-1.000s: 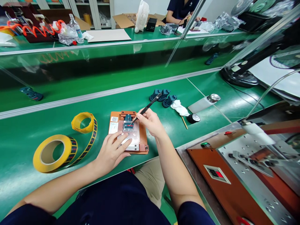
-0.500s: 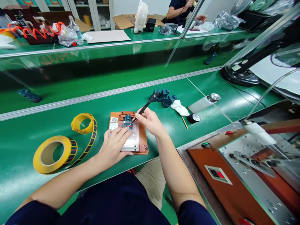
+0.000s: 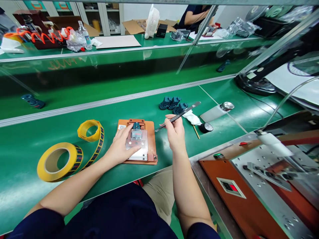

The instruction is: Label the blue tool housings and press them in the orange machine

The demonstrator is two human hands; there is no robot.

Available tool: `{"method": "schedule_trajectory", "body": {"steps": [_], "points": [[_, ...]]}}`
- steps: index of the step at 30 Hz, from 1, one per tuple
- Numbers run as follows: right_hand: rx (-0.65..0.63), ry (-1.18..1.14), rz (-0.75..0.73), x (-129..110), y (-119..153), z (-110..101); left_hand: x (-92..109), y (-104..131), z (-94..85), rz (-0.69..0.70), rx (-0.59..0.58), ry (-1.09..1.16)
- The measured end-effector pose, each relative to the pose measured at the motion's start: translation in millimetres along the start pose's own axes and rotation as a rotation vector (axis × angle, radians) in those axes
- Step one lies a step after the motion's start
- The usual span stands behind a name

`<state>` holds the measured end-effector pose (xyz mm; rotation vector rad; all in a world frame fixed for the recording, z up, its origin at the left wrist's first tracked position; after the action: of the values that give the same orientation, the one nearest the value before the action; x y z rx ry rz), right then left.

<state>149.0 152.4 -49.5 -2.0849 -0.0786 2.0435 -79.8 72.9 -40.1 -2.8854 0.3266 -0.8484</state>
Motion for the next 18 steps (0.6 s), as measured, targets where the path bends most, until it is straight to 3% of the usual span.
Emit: {"method": "schedule_trajectory", "body": {"steps": [3, 6, 7, 9, 11, 13, 15, 18], "points": [[-0.025, 0.391, -0.078, 14.8, 10.8, -15.8, 8.4, 10.2, -12.9, 0.116, 0.190, 0.014], [-0.107, 0.679, -0.186, 33.7, 22.9, -20.4, 29.4, 55.1, -27.7, 0.438, 0.447, -0.007], [-0.124, 0.747, -0.203, 39.9, 26.4, -22.2, 35.9, 72.9, -25.8, 0.570, 0.439, 0.004], [-0.123, 0.847, -0.201, 48.4, 31.3, -27.4, 44.4, 103.7, -13.1, 0.790, 0.282, 0.014], [-0.089, 0.875, -0.203, 46.3, 34.2, -30.7, 45.2, 123.1, 3.2, 0.891, 0.068, -0.025], [-0.101, 0.799, -0.247, 33.2, 36.9, -24.4, 41.9, 130.1, 12.4, 0.902, -0.056, -0.054], [-0.262, 0.637, -0.306, 17.1, 41.9, -3.2, 40.6, 128.9, 11.9, 0.904, -0.062, -0.034], [-0.578, 0.430, -0.326, 1.6, 54.7, 35.3, 37.6, 113.7, 3.3, 0.793, 0.055, 0.002]]}}
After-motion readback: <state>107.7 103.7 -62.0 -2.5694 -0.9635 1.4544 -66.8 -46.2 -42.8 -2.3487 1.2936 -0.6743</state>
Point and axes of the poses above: each hand's wrist, its own y-axis away from the middle knuckle, its own z-axis out of the palm, x = y × z, the point moved 7 cm from there along -y, towards the middle knuckle, and after that the axes turned 8 degrees about -y, right-handed, at the moved point
